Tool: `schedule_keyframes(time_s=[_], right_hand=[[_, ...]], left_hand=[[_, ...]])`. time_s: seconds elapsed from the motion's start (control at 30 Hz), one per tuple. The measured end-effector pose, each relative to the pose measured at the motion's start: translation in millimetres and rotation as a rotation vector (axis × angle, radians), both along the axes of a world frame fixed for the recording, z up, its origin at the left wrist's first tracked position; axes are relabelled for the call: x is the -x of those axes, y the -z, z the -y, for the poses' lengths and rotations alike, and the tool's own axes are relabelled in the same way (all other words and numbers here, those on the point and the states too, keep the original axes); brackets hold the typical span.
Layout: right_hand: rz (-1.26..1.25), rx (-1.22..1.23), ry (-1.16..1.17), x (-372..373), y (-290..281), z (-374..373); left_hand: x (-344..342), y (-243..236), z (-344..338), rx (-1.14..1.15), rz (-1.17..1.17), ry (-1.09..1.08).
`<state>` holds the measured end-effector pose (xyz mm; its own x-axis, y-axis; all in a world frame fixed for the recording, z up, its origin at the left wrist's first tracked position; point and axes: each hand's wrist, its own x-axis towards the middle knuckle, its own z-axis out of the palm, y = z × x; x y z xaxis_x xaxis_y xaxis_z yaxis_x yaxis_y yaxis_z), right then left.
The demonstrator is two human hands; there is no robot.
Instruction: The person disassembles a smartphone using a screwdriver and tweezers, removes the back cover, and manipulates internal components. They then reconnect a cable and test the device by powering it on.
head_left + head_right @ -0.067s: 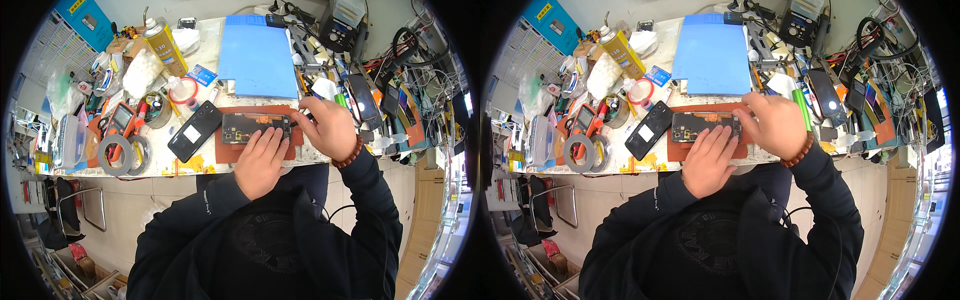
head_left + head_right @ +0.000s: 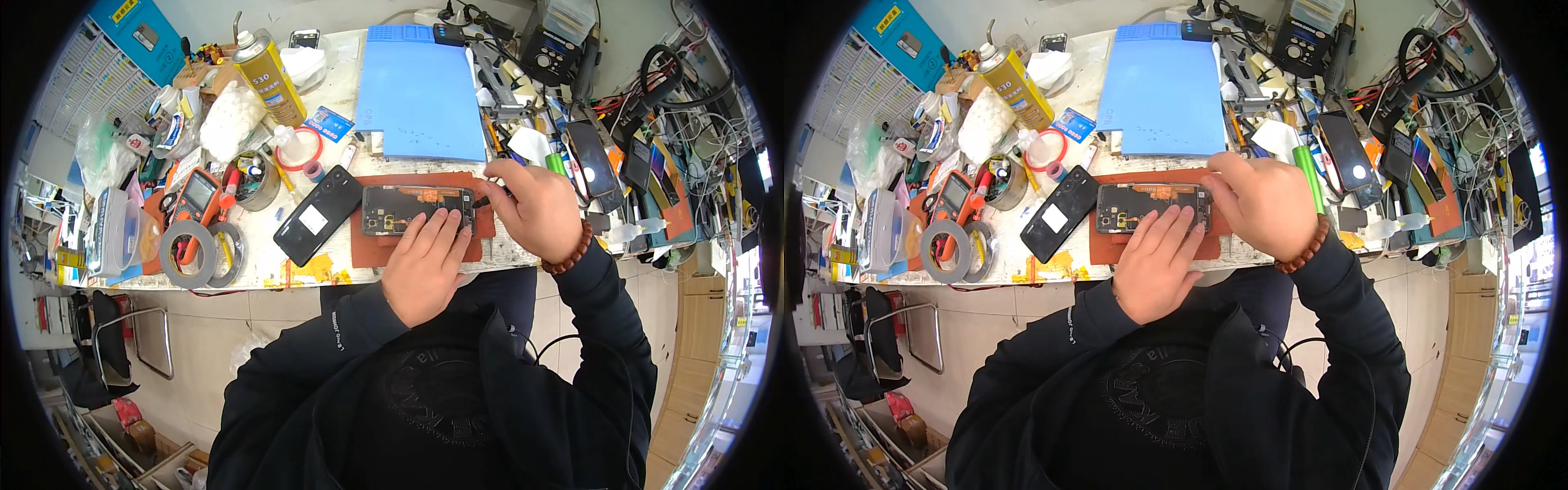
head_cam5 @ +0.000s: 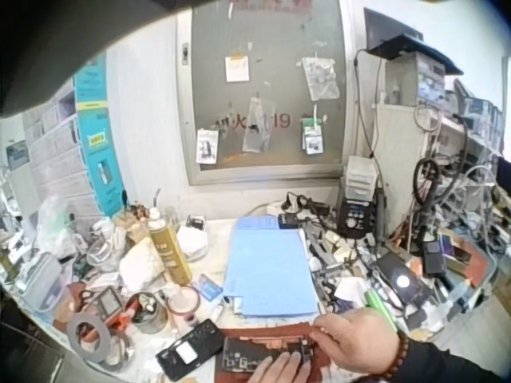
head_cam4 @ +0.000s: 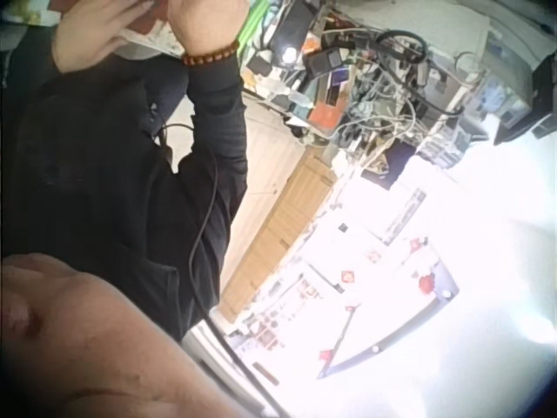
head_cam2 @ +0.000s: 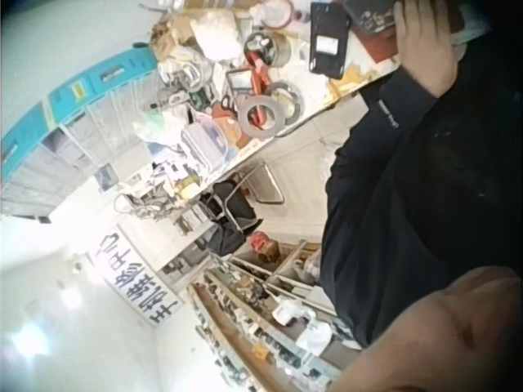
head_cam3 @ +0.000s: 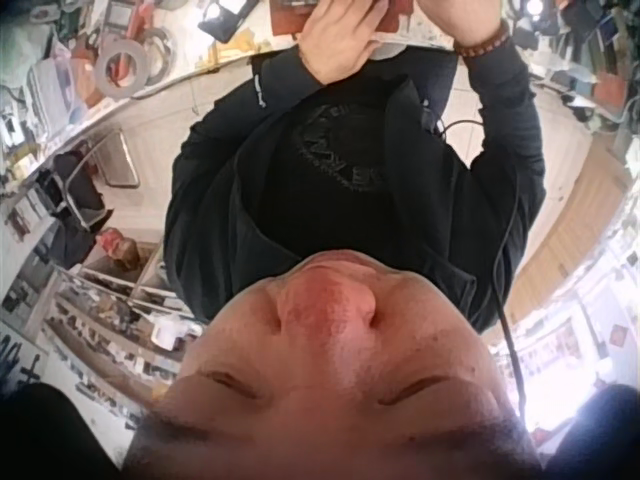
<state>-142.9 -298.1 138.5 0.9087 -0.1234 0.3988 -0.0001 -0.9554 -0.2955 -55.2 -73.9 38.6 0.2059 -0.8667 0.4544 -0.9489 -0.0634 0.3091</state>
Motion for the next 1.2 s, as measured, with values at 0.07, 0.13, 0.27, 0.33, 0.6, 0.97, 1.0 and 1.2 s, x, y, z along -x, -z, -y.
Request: schedule_keyframes(time_s=[0.07,0.13,0.27,0.33,0.6,0.97,1.0,1.2], right_hand=[[0.153,-0.031,-0.104,-1.7,-0.3,0.7],[0.158,0.042,-0.107,-1.4,-1.6,2.6],[-0.071,0.008,-0.013,1.2,-3.4,5.9],[0.115,-0.019,-0.119,1.2,-1.7,5.5],[0.141,-0.106,-0.099,3.7,6.1,7.8],[0.284,-0.173,-0.06,11.4,11.4,6.5],[0.27,-0.188,-0.069,12.6,13.4,6.7],[0.158,-0.248,-0.067,18.0,21.2,7.7]], left_hand=[[-1.4,-2.3,-0.2,-0.007,-0.009,-0.003],[-4.7,-4.5,0.6,-0.004,-0.023,0.004],[-15.1,-7.6,5.9,0.027,-0.022,0.031],[-20.4,-9.7,8.7,0.044,-0.048,0.051],[-46.1,-24.4,35.5,0.13,-0.207,0.078],[-73.1,-25.4,60.2,-0.046,-0.169,0.031],[-86.8,-26.6,62.5,-0.018,-0.101,0.045],[-181.4,-31.3,90.0,-0.024,0.073,-0.151]])
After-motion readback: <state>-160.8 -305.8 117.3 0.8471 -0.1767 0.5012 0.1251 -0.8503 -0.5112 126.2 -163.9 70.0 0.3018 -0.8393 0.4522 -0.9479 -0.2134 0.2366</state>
